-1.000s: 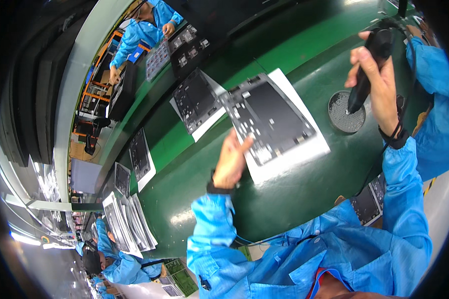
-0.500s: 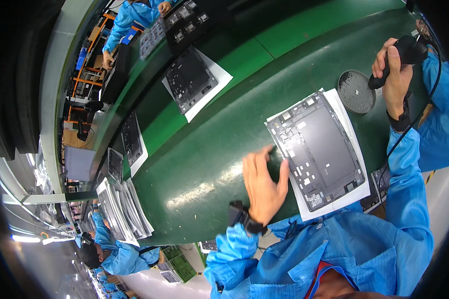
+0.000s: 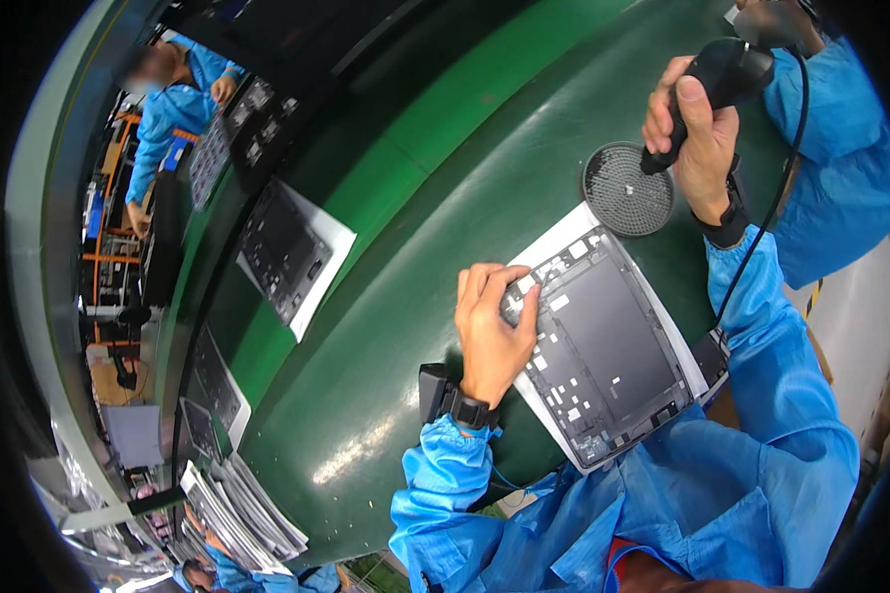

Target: The recorder uses an electric screwdriver to fasten components onto a flat electronic board or housing.

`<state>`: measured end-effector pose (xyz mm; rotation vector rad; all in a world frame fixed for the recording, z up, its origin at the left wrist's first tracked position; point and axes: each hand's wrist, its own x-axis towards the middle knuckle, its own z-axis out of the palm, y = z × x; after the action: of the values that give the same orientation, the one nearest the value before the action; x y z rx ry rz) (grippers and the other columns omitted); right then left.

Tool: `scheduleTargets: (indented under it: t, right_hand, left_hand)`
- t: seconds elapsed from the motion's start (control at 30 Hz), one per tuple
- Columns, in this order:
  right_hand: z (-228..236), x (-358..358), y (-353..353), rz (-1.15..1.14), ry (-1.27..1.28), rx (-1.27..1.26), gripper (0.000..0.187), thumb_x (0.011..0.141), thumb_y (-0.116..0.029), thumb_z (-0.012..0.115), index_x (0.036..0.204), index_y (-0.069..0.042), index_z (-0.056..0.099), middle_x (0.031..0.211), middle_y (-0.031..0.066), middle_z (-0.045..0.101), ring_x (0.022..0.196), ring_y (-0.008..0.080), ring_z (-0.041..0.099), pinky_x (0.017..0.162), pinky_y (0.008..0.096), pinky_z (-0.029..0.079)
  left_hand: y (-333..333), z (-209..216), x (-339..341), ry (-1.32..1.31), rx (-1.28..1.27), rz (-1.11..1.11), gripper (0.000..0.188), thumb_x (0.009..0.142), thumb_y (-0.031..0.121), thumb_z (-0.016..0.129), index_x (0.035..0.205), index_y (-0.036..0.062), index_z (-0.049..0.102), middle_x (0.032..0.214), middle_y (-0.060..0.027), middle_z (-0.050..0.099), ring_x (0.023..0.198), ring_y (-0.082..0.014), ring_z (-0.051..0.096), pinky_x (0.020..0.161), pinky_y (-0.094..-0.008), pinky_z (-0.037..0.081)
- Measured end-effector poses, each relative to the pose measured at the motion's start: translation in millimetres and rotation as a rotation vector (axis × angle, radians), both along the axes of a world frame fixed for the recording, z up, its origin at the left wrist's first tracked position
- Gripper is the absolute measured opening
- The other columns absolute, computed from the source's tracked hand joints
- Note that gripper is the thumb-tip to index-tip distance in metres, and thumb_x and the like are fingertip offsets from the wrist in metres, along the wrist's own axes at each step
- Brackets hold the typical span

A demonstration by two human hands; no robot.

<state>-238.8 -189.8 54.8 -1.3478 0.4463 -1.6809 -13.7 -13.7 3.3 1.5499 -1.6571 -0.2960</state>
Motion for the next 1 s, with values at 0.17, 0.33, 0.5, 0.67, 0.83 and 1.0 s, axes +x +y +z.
scheduleTargets:
  t: [0.17,0.33,0.5,0.67,0.83,1.0]
  right_hand:
    - [-7,2,-8,-0.026,0.015,0.024,0.024,0.104,-0.027,0.062,0.106,-0.003,0.058,0.066,0.0013,0.054,0.05,0.0074,0.05,0.047,0.0243,0.042]
    - [-10,3,-13,-0.028,0.044,0.019,0.025,0.103,-0.029,0.063,0.105,-0.004,0.058,0.065,0.0015,0.055,0.049,0.0076,0.051,0.046,0.0245,0.042]
    - [-9,4,-11,-0.049,0.093,0.003,0.027,0.105,-0.03,0.059,0.104,-0.003,0.055,0.066,0.0021,0.053,0.05,0.0084,0.049,0.047,0.0246,0.041]
    - [-10,6,-10,-0.054,0.134,-0.003,0.029,0.107,-0.03,0.055,0.105,-0.001,0.053,0.066,0.0025,0.051,0.05,0.0092,0.048,0.048,0.0247,0.041]
    - [-7,5,-5,-0.107,0.162,0.01,0.025,0.108,-0.028,0.054,0.107,-0.003,0.053,0.069,0.0024,0.052,0.052,0.0087,0.048,0.05,0.0245,0.042]
    - [-7,14,-6,-0.186,0.168,0.088,0.026,0.103,-0.027,0.064,0.107,-0.003,0.059,0.069,0.0011,0.056,0.053,0.0076,0.051,0.05,0.0241,0.043]
  left_hand:
    - [-2,-3,3,0.026,0.003,-0.037,0.021,0.079,0.003,0.079,0.099,0.0024,0.072,0.094,-0.012,0.064,0.09,-0.028,0.06,0.078,-0.037,0.049]
    - [-2,-4,4,0.028,0.006,-0.021,0.021,0.078,0.003,0.079,0.098,0.0029,0.072,0.094,-0.0117,0.064,0.09,-0.028,0.06,0.079,-0.0368,0.049]
    - [-2,-4,3,0.041,0.007,-0.02,0.022,0.078,0.003,0.079,0.098,0.0029,0.072,0.094,-0.0117,0.064,0.09,-0.0281,0.059,0.079,-0.0369,0.049]
    - [-1,-7,5,0.046,-0.005,-0.021,0.022,0.078,0.002,0.079,0.099,0.0026,0.072,0.094,-0.0118,0.063,0.09,-0.0284,0.059,0.079,-0.0371,0.048]
    - [0,-6,3,0.051,-0.021,-0.031,0.023,0.077,0.003,0.078,0.099,0.0023,0.071,0.095,-0.0123,0.063,0.09,-0.0296,0.058,0.079,-0.0377,0.048]
    - [0,-8,6,0.062,-0.045,-0.035,0.024,0.076,0.002,0.076,0.099,0.002,0.07,0.094,-0.0125,0.062,0.09,-0.0304,0.058,0.079,-0.0382,0.048]
